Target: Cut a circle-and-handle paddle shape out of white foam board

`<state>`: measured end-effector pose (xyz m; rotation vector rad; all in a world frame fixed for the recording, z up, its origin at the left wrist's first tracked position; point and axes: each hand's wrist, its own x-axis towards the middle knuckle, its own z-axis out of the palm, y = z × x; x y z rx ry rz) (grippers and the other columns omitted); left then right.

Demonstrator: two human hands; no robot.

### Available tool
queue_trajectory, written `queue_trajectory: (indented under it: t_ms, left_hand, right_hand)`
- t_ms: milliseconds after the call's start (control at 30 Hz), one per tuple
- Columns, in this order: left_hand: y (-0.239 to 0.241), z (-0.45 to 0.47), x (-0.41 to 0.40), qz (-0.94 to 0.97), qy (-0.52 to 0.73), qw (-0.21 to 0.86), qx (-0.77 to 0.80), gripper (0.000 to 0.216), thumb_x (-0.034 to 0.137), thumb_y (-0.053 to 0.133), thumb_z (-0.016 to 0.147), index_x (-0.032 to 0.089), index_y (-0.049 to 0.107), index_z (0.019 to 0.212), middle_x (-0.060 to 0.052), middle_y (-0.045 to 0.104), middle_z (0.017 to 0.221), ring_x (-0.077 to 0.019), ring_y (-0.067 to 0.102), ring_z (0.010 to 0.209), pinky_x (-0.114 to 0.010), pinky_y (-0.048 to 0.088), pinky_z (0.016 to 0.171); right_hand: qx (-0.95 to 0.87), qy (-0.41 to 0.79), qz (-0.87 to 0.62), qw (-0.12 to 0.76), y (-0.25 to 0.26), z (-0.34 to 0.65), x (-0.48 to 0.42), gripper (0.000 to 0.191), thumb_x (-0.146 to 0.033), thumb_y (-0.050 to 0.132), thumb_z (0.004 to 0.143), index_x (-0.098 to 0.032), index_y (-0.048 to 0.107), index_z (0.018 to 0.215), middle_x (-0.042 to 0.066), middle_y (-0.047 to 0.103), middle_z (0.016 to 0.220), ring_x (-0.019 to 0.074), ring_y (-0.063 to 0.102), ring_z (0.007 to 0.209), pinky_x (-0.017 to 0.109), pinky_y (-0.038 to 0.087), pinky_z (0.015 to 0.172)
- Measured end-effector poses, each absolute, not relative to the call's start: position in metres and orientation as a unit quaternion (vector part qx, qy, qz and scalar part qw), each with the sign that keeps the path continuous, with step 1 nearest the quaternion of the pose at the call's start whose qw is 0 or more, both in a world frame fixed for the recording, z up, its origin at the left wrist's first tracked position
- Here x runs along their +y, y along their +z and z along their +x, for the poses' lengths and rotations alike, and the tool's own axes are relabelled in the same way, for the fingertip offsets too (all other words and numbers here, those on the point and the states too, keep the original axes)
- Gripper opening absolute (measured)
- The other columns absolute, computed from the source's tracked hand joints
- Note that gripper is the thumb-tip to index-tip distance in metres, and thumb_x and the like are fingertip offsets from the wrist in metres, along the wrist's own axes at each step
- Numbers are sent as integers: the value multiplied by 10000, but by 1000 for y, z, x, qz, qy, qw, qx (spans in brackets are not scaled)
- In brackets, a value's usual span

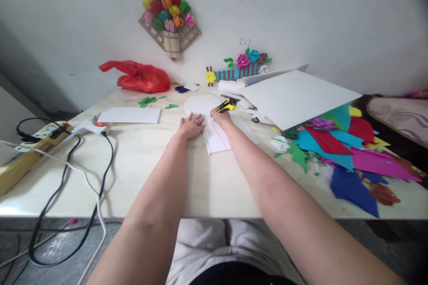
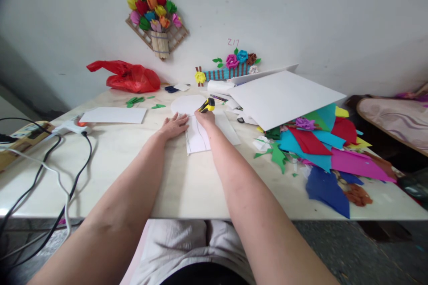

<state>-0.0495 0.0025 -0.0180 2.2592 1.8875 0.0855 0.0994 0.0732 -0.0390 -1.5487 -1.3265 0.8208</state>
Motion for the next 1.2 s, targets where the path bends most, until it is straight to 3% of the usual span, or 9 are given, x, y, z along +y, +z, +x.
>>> queue_trajectory:
  t_ms: [1200]
  left_hand:
    - [-16,-49,1,764,28,96,637,555,464,289,945,414,287,1498,84,161,1605,-220,131,1484,-570,111,1156]
  right_hand:
    - [-542,342,-614,460,-39,99,73,124,-258,564,710,-203,621,805,39,689,848,202,644,866,338,523,781]
